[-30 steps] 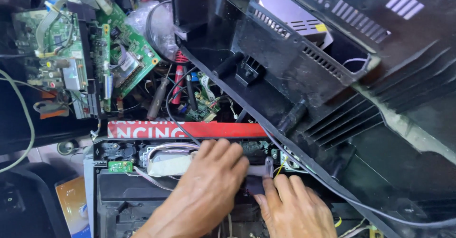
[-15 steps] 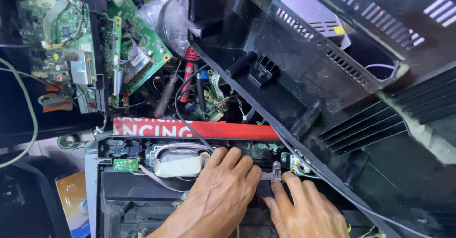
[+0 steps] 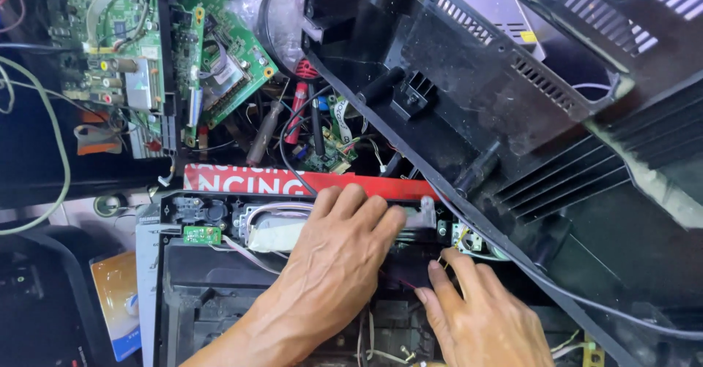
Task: Connecting internal ribbon cables and wire connectors to a circuit board inside a disassembled television.
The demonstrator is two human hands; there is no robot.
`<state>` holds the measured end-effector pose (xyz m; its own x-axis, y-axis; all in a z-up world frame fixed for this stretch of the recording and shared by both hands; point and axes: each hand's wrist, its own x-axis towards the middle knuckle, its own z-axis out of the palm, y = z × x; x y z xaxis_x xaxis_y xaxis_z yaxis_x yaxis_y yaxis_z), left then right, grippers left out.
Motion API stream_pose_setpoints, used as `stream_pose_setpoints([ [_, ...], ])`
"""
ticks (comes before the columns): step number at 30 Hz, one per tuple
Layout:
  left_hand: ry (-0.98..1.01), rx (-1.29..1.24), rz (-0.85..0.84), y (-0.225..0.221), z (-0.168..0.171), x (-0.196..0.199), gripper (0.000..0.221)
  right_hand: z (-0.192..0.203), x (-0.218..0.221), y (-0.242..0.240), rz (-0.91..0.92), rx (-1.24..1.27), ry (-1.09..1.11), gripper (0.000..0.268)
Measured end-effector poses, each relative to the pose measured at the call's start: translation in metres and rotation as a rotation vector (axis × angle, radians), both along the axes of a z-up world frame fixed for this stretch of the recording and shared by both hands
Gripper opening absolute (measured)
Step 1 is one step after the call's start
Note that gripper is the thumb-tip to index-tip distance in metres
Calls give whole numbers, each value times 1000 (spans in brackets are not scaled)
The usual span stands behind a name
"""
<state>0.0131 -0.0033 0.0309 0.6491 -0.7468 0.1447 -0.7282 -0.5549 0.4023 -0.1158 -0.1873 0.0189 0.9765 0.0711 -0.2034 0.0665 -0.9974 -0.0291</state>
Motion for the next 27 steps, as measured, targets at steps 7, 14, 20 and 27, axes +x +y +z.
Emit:
stream_pose_setpoints([
  [7,5,35,-22,-3,-9,-5,14,7,4,-2,-27,51,117,44],
  [14,-40,119,-27,-6,-25,-11,6,15,10,1,-15,48,126,41],
  [20,-38,109,-18,-9,-29,-14,11,9,11,-5,34,90,-27,31],
  [27,-89,91,-11,-9,-26,-17,17,13,31,-7,70,248,-238,21],
])
